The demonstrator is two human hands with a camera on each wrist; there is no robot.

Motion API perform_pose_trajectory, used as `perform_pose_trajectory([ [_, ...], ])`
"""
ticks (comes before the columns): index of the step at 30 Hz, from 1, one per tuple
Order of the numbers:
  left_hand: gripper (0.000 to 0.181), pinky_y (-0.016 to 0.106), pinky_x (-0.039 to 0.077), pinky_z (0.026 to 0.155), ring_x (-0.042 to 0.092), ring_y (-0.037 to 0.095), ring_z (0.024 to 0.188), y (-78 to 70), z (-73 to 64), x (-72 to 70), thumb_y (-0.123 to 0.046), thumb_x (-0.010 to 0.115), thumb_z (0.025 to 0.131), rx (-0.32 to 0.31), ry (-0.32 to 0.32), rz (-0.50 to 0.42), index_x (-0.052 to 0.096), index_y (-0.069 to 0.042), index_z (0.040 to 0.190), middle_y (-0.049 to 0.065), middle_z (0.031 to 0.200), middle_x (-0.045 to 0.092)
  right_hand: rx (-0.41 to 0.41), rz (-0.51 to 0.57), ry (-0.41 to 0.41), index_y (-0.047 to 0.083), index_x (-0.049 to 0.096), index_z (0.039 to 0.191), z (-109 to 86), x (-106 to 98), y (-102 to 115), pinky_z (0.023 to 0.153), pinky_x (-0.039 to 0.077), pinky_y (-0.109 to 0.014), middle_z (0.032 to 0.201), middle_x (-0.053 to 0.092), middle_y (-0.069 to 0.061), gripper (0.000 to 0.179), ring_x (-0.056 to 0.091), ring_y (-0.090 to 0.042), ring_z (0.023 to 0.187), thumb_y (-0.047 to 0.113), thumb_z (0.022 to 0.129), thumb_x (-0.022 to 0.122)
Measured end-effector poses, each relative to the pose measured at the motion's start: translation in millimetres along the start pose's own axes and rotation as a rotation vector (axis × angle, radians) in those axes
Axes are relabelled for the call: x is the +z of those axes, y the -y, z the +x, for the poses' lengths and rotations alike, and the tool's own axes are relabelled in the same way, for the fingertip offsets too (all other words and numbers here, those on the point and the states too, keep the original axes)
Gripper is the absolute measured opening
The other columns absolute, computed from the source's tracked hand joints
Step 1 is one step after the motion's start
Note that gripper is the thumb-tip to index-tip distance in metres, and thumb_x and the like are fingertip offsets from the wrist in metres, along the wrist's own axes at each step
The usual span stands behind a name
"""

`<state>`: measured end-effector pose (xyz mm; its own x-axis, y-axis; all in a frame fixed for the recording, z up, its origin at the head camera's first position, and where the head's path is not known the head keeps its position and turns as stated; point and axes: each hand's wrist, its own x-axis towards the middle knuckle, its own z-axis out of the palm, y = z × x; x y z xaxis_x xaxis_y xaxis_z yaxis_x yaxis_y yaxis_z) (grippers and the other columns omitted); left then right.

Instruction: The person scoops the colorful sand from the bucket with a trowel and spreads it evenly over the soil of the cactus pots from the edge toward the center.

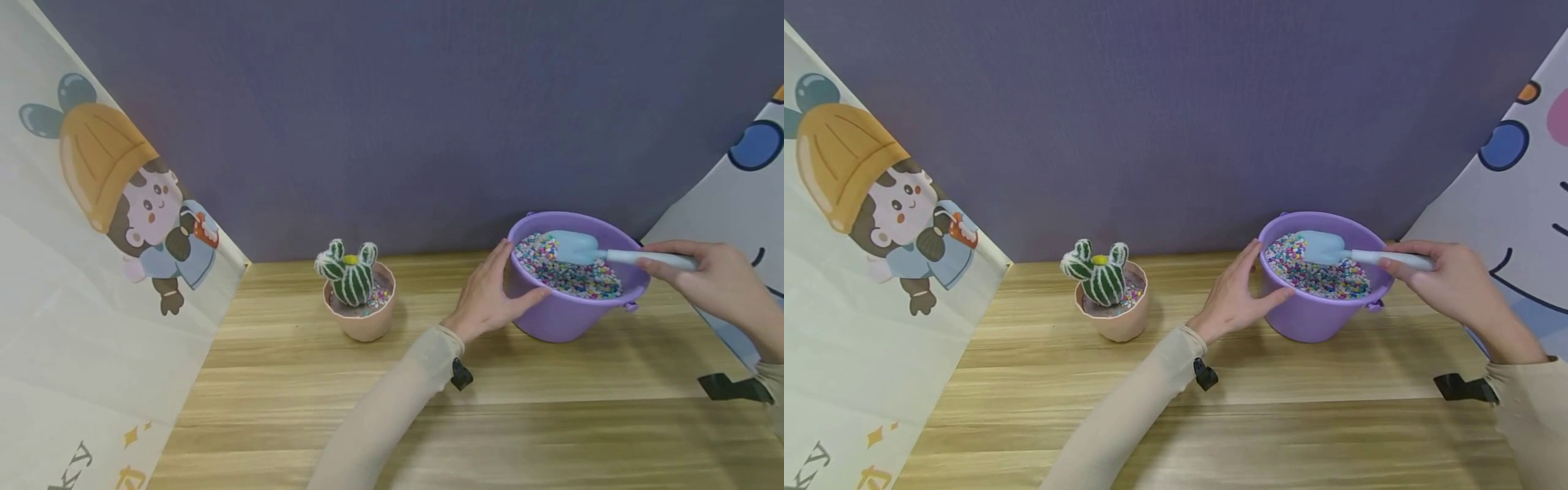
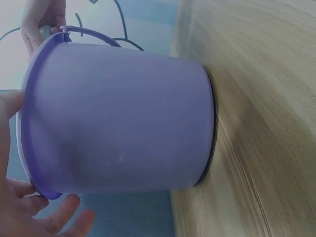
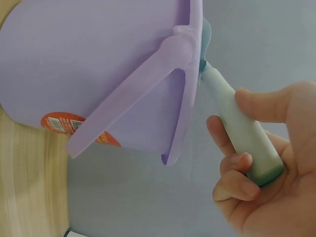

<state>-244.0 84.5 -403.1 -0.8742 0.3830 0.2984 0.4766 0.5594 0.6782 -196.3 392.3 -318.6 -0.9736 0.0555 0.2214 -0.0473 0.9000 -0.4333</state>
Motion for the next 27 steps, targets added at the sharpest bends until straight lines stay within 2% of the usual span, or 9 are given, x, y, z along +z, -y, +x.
perform_pose_trajectory([
  [13, 0.103, 0.046, 0.025, 0.134, 0.026, 0.019, 0.164, -0.8, -1.9, -0.6, -0.071, 0.063, 0.095, -0.004, 0.019, -0.008, 0.016, -0.023, 0.173, -0.007, 0.18, 0.014, -0.008, 0.004, -0.001, -0.004, 0.07, 0.127, -3.3, -3, 5, 0.049, 0.029, -0.032, 0.065, 0.058, -0.006, 0.049, 0.039, -0.017, 0.054, 0.039, 0.106, 0.064],
  [17, 0.102, 0.048, 0.027, 0.133, 0.028, 0.02, 0.163, -0.2, -4.0, -1.6, -0.071, 0.063, 0.095, -0.005, 0.009, -0.017, 0.017, -0.023, 0.172, -0.006, 0.179, 0.016, -0.019, 0.002, -0.005, -0.004, 0.071, 0.127, -4.0, -6, 6, 0.048, 0.029, -0.032, 0.064, 0.059, -0.006, 0.047, 0.038, -0.016, 0.053, 0.038, 0.106, 0.065],
  [23, 0.096, 0.047, 0.036, 0.129, 0.038, 0.019, 0.158, 2.1, -8.8, -3.9, -0.067, 0.065, 0.097, 0.022, -0.022, -0.032, 0.023, -0.022, 0.171, -0.003, 0.176, 0.031, -0.029, 0.014, -0.012, -0.002, 0.073, 0.126, -6.9, -8, 11, 0.049, 0.029, -0.033, 0.067, 0.06, -0.006, 0.046, 0.038, -0.017, 0.054, 0.038, 0.105, 0.066],
  [27, 0.095, 0.049, 0.037, 0.128, 0.036, 0.021, 0.159, 2.7, -14.2, -9.3, -0.066, 0.064, 0.097, -0.001, -0.021, -0.035, 0.026, -0.019, 0.17, 0.0, 0.176, 0.031, -0.035, 0.009, -0.02, -0.002, 0.073, 0.126, -8.4, -8, 17, 0.05, 0.029, -0.032, 0.07, 0.06, -0.007, 0.047, 0.038, -0.017, 0.055, 0.039, 0.104, 0.067],
])
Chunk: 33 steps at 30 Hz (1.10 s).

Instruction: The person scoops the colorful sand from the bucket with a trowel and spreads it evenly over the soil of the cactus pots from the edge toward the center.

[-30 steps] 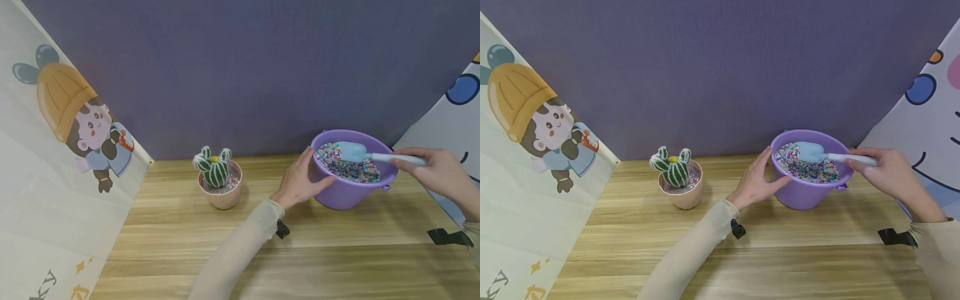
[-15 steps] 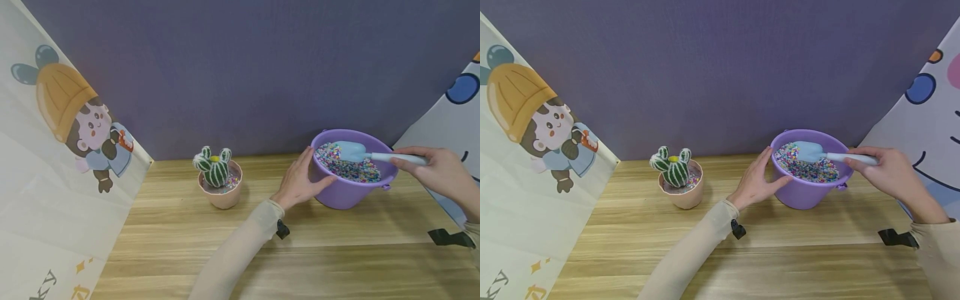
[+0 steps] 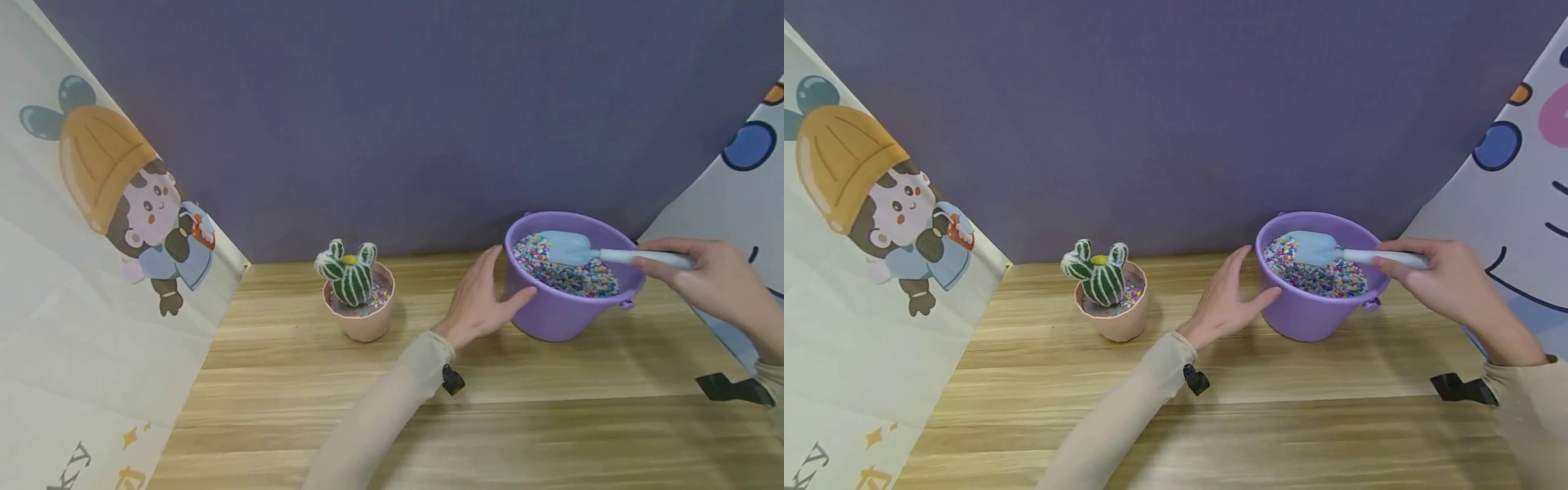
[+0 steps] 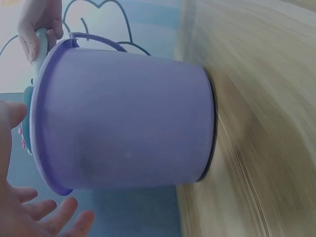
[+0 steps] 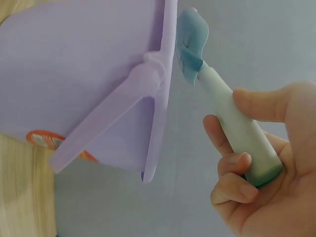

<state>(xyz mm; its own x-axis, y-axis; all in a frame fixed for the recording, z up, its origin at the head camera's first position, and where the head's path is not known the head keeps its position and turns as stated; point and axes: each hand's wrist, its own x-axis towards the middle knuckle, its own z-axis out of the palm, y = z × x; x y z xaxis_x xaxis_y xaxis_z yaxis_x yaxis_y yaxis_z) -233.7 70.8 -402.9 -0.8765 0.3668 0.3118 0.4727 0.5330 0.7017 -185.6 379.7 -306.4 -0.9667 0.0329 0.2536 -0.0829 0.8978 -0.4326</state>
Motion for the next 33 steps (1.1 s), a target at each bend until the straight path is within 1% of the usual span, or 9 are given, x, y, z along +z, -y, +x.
perform_pose_trajectory([
  [4, 0.094, 0.05, 0.038, 0.128, 0.036, 0.022, 0.16, 2.7, -5.6, -5.4, -0.067, 0.064, 0.097, -0.035, -0.004, -0.012, 0.029, -0.018, 0.169, 0.0, 0.176, 0.031, -0.011, 0.016, -0.006, 0.0, 0.074, 0.124, 0.1, 1, 7, 0.051, 0.03, -0.032, 0.077, 0.066, -0.01, 0.045, 0.04, -0.017, 0.058, 0.039, 0.103, 0.069],
  [8, 0.093, 0.051, 0.04, 0.127, 0.04, 0.021, 0.157, 7.7, -12.2, -10.5, -0.067, 0.065, 0.096, -0.07, -0.019, -0.033, 0.029, -0.022, 0.169, -0.002, 0.175, 0.033, -0.037, 0.05, -0.014, 0.003, 0.077, 0.121, 0.6, 1, 13, 0.047, 0.031, -0.033, 0.077, 0.066, -0.007, 0.039, 0.04, -0.017, 0.055, 0.036, 0.101, 0.073],
  [13, 0.091, 0.051, 0.046, 0.121, 0.05, 0.021, 0.149, 16.2, -21.2, -18.9, -0.064, 0.067, 0.095, -0.082, -0.046, -0.048, 0.03, -0.025, 0.168, -0.002, 0.173, 0.036, -0.064, 0.068, -0.01, 0.004, 0.078, 0.12, 1.9, 4, 22, 0.049, 0.031, -0.033, 0.083, 0.071, -0.008, 0.038, 0.04, -0.014, 0.057, 0.035, 0.1, 0.075],
  [16, 0.09, 0.051, 0.048, 0.119, 0.053, 0.022, 0.146, 21.2, -26.9, -23.8, -0.064, 0.067, 0.095, -0.082, -0.053, -0.048, 0.03, -0.025, 0.168, -0.003, 0.172, 0.037, -0.074, 0.086, -0.018, 0.005, 0.079, 0.118, 2.2, 8, 27, 0.05, 0.032, -0.033, 0.085, 0.074, -0.009, 0.035, 0.043, -0.011, 0.059, 0.033, 0.098, 0.077],
  [19, 0.09, 0.051, 0.049, 0.118, 0.054, 0.024, 0.145, 25.9, -32.7, -28.4, -0.063, 0.068, 0.096, -0.085, -0.063, -0.049, 0.031, -0.025, 0.168, -0.002, 0.172, 0.038, -0.084, 0.107, 0.001, 0.007, 0.079, 0.119, 2.4, 12, 31, 0.05, 0.032, -0.032, 0.082, 0.072, -0.007, 0.033, 0.043, -0.009, 0.059, 0.032, 0.098, 0.077],
  [23, 0.088, 0.05, 0.049, 0.118, 0.055, 0.025, 0.144, 30.7, -39.0, -34.0, -0.061, 0.069, 0.096, -0.083, -0.084, -0.048, 0.033, -0.023, 0.166, 0.0, 0.17, 0.041, -0.094, 0.14, 0.038, 0.007, 0.078, 0.121, 1.3, 18, 35, 0.045, 0.033, -0.032, 0.072, 0.066, 0.0, 0.033, 0.042, -0.01, 0.053, 0.032, 0.099, 0.076],
  [26, 0.086, 0.049, 0.049, 0.118, 0.054, 0.024, 0.144, 33.1, -42.2, -37.0, -0.061, 0.068, 0.097, -0.07, -0.088, -0.037, 0.034, -0.022, 0.166, 0.0, 0.169, 0.042, -0.082, 0.165, 0.053, 0.007, 0.078, 0.122, 0.3, 21, 37, 0.043, 0.037, -0.033, 0.066, 0.063, 0.002, 0.035, 0.046, -0.012, 0.048, 0.033, 0.099, 0.076],
  [31, 0.085, 0.047, 0.048, 0.12, 0.054, 0.022, 0.143, 35.3, -49.0, -39.5, -0.061, 0.067, 0.097, -0.074, -0.091, -0.032, 0.034, -0.024, 0.166, -0.002, 0.168, 0.043, -0.06, 0.19, 0.084, 0.01, 0.077, 0.126, -0.1, 25, 43, 0.043, 0.04, -0.034, 0.066, 0.064, -0.002, 0.038, 0.05, -0.016, 0.047, 0.038, 0.101, 0.074],
  [33, 0.085, 0.048, 0.048, 0.119, 0.054, 0.023, 0.143, 36.6, -53.2, -40.6, -0.059, 0.068, 0.096, -0.079, -0.094, -0.036, 0.035, -0.023, 0.165, -0.001, 0.167, 0.044, -0.067, 0.199, 0.092, 0.009, 0.077, 0.125, -0.6, 28, 45, 0.042, 0.039, -0.034, 0.066, 0.063, -0.004, 0.037, 0.048, -0.016, 0.046, 0.037, 0.101, 0.074],
])
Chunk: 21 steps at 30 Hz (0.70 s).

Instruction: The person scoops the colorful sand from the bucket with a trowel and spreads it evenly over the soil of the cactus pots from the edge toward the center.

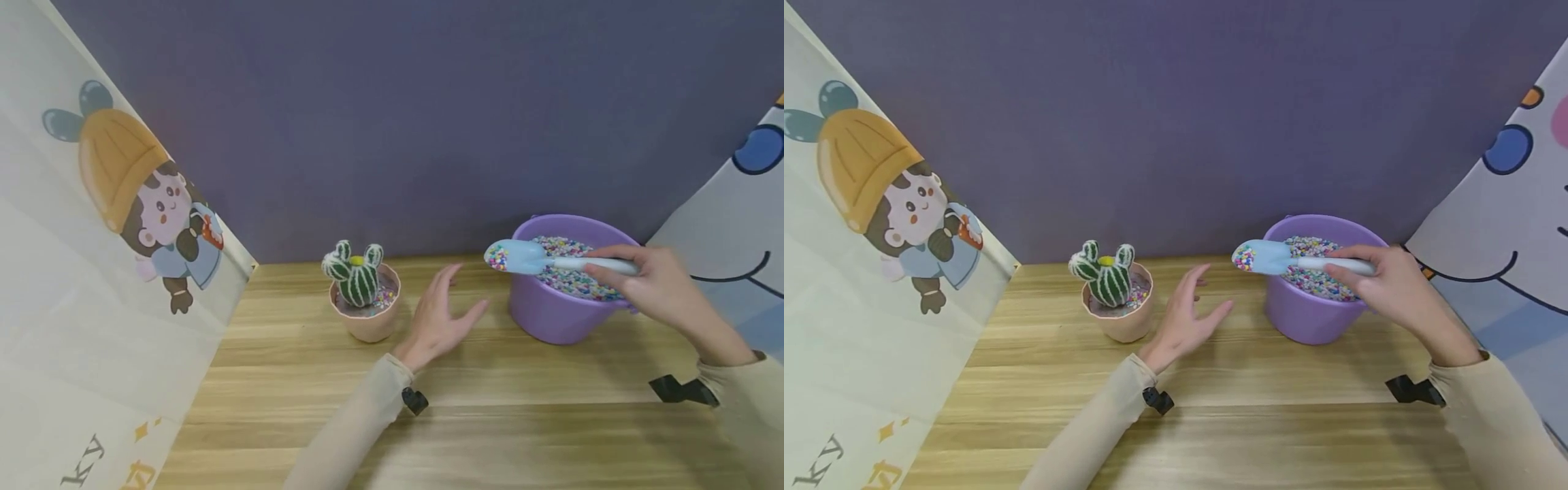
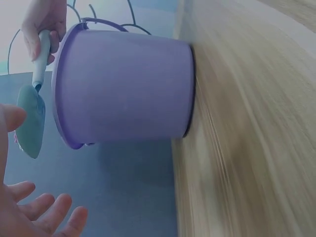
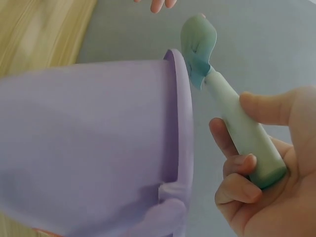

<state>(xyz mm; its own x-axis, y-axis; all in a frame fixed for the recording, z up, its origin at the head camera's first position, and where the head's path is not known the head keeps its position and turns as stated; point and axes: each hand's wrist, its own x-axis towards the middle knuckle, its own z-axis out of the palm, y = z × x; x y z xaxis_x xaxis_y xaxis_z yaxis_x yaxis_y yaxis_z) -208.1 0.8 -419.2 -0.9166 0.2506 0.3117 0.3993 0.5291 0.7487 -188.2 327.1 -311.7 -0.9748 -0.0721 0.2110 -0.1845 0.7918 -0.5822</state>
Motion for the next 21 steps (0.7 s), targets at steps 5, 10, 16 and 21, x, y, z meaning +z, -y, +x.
perform_pose_trajectory([
  [5, 0.082, 0.047, 0.048, 0.119, 0.053, 0.021, 0.143, 3.2, -8.5, -5.0, -0.056, 0.069, 0.096, 0.005, -0.011, -0.021, 0.037, -0.022, 0.164, -0.001, 0.166, 0.045, -0.019, 0.008, 0.008, 0.009, 0.076, 0.124, -0.9, 3, 3, 0.04, 0.036, -0.032, 0.061, 0.058, -0.004, 0.036, 0.043, -0.014, 0.045, 0.037, 0.103, 0.072],
  [10, 0.08, 0.049, 0.048, 0.12, 0.052, 0.024, 0.145, 7.6, -19.3, -14.0, -0.053, 0.07, 0.097, 0.007, -0.014, -0.033, 0.039, -0.021, 0.163, -0.001, 0.166, 0.044, -0.02, 0.005, 0.012, 0.008, 0.076, 0.127, -0.6, 9, 6, 0.044, 0.035, -0.032, 0.068, 0.056, -0.003, 0.038, 0.039, -0.013, 0.05, 0.038, 0.103, 0.071],
  [16, 0.075, 0.046, 0.05, 0.117, 0.053, 0.022, 0.142, 11.1, -27.4, -30.7, -0.048, 0.072, 0.097, 0.048, -0.036, 0.01, 0.043, -0.018, 0.16, 0.001, 0.163, 0.048, -0.024, 0.007, -0.004, 0.009, 0.077, 0.128, -1.0, 15, 11, 0.051, 0.038, -0.031, 0.084, 0.066, -0.005, 0.037, 0.045, -0.011, 0.06, 0.036, 0.101, 0.074],
  [21, 0.07, 0.048, 0.05, 0.117, 0.054, 0.025, 0.142, 20.2, -36.0, -44.3, -0.041, 0.075, 0.096, 0.074, -0.086, 0.028, 0.049, -0.016, 0.156, 0.006, 0.161, 0.052, -0.063, -0.022, -0.012, 0.011, 0.079, 0.124, -0.5, 21, 19, 0.053, 0.038, -0.031, 0.088, 0.069, -0.008, 0.035, 0.047, -0.01, 0.063, 0.037, 0.1, 0.075],
])
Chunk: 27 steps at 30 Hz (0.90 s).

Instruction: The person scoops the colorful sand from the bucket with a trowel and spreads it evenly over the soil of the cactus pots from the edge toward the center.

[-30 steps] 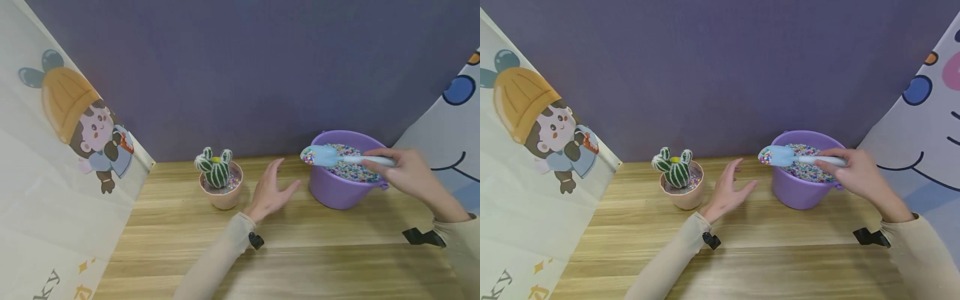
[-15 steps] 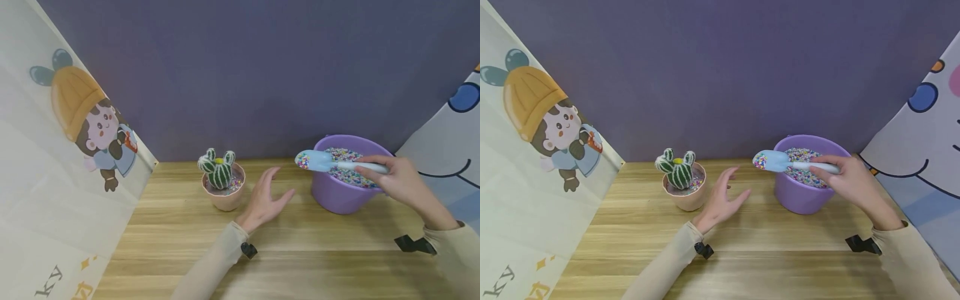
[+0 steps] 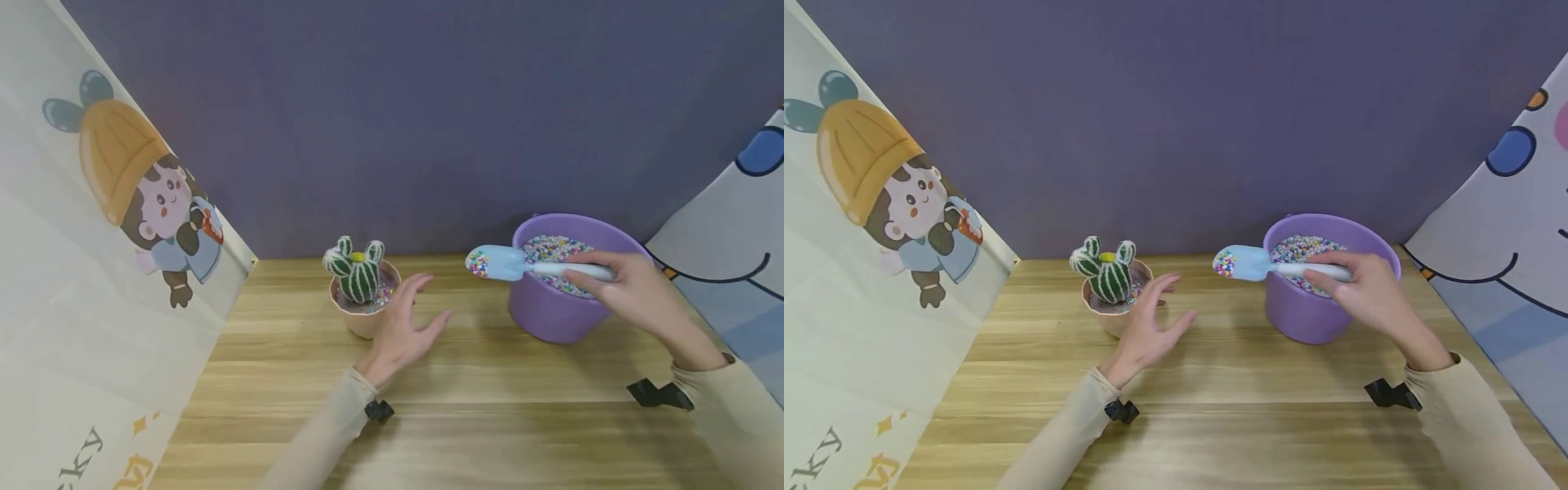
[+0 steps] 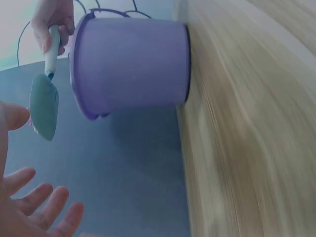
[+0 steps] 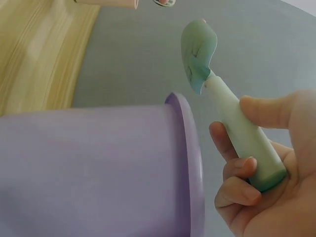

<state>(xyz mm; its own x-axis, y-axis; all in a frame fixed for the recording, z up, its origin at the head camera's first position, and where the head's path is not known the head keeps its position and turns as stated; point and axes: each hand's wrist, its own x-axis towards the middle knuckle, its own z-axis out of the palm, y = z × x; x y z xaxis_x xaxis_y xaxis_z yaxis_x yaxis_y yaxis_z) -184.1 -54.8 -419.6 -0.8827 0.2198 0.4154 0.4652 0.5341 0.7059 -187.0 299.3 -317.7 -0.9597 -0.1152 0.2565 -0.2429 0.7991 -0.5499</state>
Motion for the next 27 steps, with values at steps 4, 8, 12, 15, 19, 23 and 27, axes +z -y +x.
perform_pose_trajectory([
  [4, 0.062, 0.048, 0.052, 0.116, 0.058, 0.027, 0.138, 13.5, -5.2, -9.5, -0.03, 0.079, 0.094, 0.082, -0.089, 0.031, 0.057, -0.011, 0.149, 0.01, 0.153, 0.059, -0.03, 0.002, -0.003, 0.012, 0.081, 0.119, -0.1, 5, 4, 0.053, 0.038, -0.029, 0.087, 0.072, -0.009, 0.031, 0.047, -0.009, 0.063, 0.035, 0.099, 0.077],
  [8, 0.053, 0.045, 0.056, 0.11, 0.065, 0.027, 0.129, 26.3, -7.4, -16.4, -0.022, 0.082, 0.089, 0.208, -0.2, 0.074, 0.065, -0.007, 0.137, 0.011, 0.139, 0.068, -0.051, 0.03, -0.01, 0.012, 0.081, 0.117, -0.5, 10, 8, 0.055, 0.039, -0.027, 0.093, 0.076, -0.012, 0.028, 0.049, -0.007, 0.066, 0.03, 0.097, 0.079],
  [12, 0.039, 0.043, 0.058, 0.103, 0.07, 0.029, 0.115, 36.9, -8.0, -24.7, -0.012, 0.082, 0.085, 0.343, -0.333, 0.071, 0.073, -0.004, 0.122, 0.013, 0.123, 0.076, -0.079, 0.054, -0.004, 0.011, 0.082, 0.117, 1.8, 16, 16, 0.058, 0.04, -0.024, 0.1, 0.079, -0.013, 0.027, 0.05, -0.004, 0.069, 0.027, 0.095, 0.081],
  [15, 0.029, 0.037, 0.059, 0.095, 0.071, 0.03, 0.103, 45.3, -9.2, -33.8, -0.005, 0.081, 0.082, 0.415, -0.426, 0.024, 0.076, -0.002, 0.111, 0.015, 0.11, 0.078, -0.108, 0.059, 0.005, 0.012, 0.082, 0.116, 3.5, 21, 21, 0.058, 0.04, -0.024, 0.1, 0.08, -0.01, 0.024, 0.05, -0.004, 0.065, 0.026, 0.096, 0.08],
  [19, 0.021, 0.029, 0.057, 0.089, 0.07, 0.029, 0.094, 55.9, -12.4, -47.8, -0.003, 0.078, 0.082, 0.441, -0.493, -0.012, 0.077, -0.003, 0.103, 0.013, 0.1, 0.078, -0.14, 0.072, 0.011, 0.014, 0.083, 0.114, 4.8, 28, 26, 0.055, 0.039, -0.025, 0.092, 0.078, -0.005, 0.02, 0.047, -0.005, 0.061, 0.024, 0.096, 0.08],
  [23, 0.018, 0.027, 0.056, 0.087, 0.068, 0.03, 0.092, 65.6, -14.7, -58.2, -0.003, 0.077, 0.083, 0.415, -0.53, -0.021, 0.076, -0.002, 0.101, 0.014, 0.098, 0.077, -0.171, 0.086, 0.0, 0.013, 0.083, 0.111, 6.7, 35, 31, 0.054, 0.038, -0.026, 0.085, 0.074, -0.002, 0.018, 0.046, -0.005, 0.06, 0.022, 0.095, 0.08],
  [27, 0.017, 0.03, 0.056, 0.083, 0.067, 0.032, 0.09, 76.0, -15.9, -63.8, -0.004, 0.078, 0.082, 0.379, -0.573, -0.021, 0.076, -0.002, 0.098, 0.016, 0.096, 0.077, -0.19, 0.1, 0.011, 0.011, 0.083, 0.111, 8.5, 40, 35, 0.051, 0.038, -0.027, 0.08, 0.073, -0.002, 0.019, 0.043, -0.005, 0.055, 0.021, 0.096, 0.08],
])
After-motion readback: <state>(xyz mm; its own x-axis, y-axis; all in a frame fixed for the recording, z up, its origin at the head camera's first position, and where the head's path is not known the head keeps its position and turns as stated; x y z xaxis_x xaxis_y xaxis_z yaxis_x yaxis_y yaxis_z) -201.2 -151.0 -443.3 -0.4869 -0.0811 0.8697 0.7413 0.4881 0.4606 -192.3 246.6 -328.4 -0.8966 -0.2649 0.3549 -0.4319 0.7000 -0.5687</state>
